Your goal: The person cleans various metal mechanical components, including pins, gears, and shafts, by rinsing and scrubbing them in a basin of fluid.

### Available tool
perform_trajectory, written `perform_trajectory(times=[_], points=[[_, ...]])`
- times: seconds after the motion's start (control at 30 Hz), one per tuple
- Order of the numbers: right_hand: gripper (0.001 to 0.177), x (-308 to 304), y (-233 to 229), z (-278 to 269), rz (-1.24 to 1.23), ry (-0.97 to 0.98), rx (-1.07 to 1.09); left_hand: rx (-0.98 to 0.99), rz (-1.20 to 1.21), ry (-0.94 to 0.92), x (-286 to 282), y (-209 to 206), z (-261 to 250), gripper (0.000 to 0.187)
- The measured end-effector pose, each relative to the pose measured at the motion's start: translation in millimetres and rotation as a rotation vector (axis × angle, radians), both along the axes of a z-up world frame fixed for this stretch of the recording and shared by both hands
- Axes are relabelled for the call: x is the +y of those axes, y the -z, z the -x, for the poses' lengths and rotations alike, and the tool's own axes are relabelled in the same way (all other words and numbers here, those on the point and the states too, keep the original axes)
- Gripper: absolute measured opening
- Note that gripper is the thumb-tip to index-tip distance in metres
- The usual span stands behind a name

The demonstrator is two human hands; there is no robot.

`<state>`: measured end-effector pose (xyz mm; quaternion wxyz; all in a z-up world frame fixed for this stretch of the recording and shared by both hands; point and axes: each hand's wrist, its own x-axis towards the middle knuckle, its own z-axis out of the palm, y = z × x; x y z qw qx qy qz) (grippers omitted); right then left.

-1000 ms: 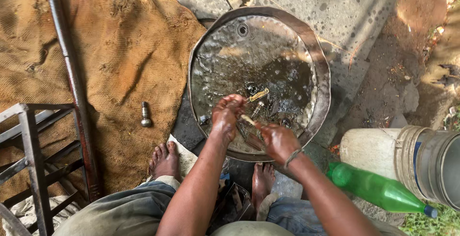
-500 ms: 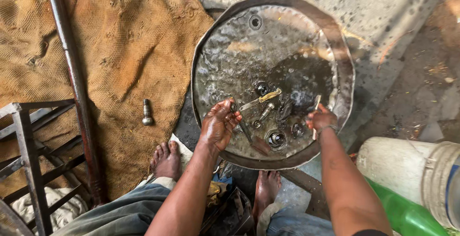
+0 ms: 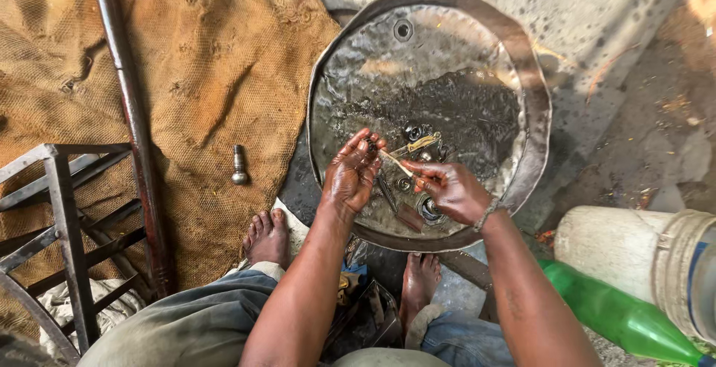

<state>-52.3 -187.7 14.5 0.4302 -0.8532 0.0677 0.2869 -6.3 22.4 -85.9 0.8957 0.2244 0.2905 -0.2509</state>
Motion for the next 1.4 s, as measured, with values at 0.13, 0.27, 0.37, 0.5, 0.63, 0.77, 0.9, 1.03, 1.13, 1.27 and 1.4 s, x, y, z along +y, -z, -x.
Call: perform_trajectory(times=[0.13,0.27,0.37,0.5,0.63,0.77,0.9,1.03,1.13,1.27,1.4], points=[[0.052,18,-27,-7,-0.07,0.082,0.099,-0.125,0.042,0.082,-6,-9,0,0.032],[0.049,26,-25,7,-0.437,0.361,0.249,-0.141,0.157,0.127,-4,-19,2,0.035],[0.049,39,-15,27,-0.641,0.376,0.408,-0.406,0.245,0.103,0,-31,-2,0.036],[0.045,54,-9,29,0.083,-0.017,-0.234,-0.211,0.247,0.089,2,-50,-7,0.078],[0.059,55,-26,26,0.413,-0.112,-0.341,-0.14,0.305,0.082,-4,-61,-6,0.103],[0.051,73,-39,41,0.469,-0.186,-0.319,-0.148,0.226,0.114,1,-67,-9,0.106],[0.062,74,-37,39,0.492,-0.18,-0.121,-0.083,0.141,0.149,0,-74,-4,0.106],[0.057,68,-41,30,0.605,-0.261,-0.149,-0.133,0.156,0.192,-5,-74,2,0.097],[0.07,63,-44,28,0.47,-0.194,-0.311,-0.146,0.17,0.156,-10,-66,2,0.084],[0.066,58,-39,29,0.65,-0.218,-0.253,-0.173,0.225,0.168,-17,-59,7,0.073],[0.06,51,-33,35,0.341,-0.161,-0.333,-0.135,0.213,0.144,-18,-59,9,0.063]])
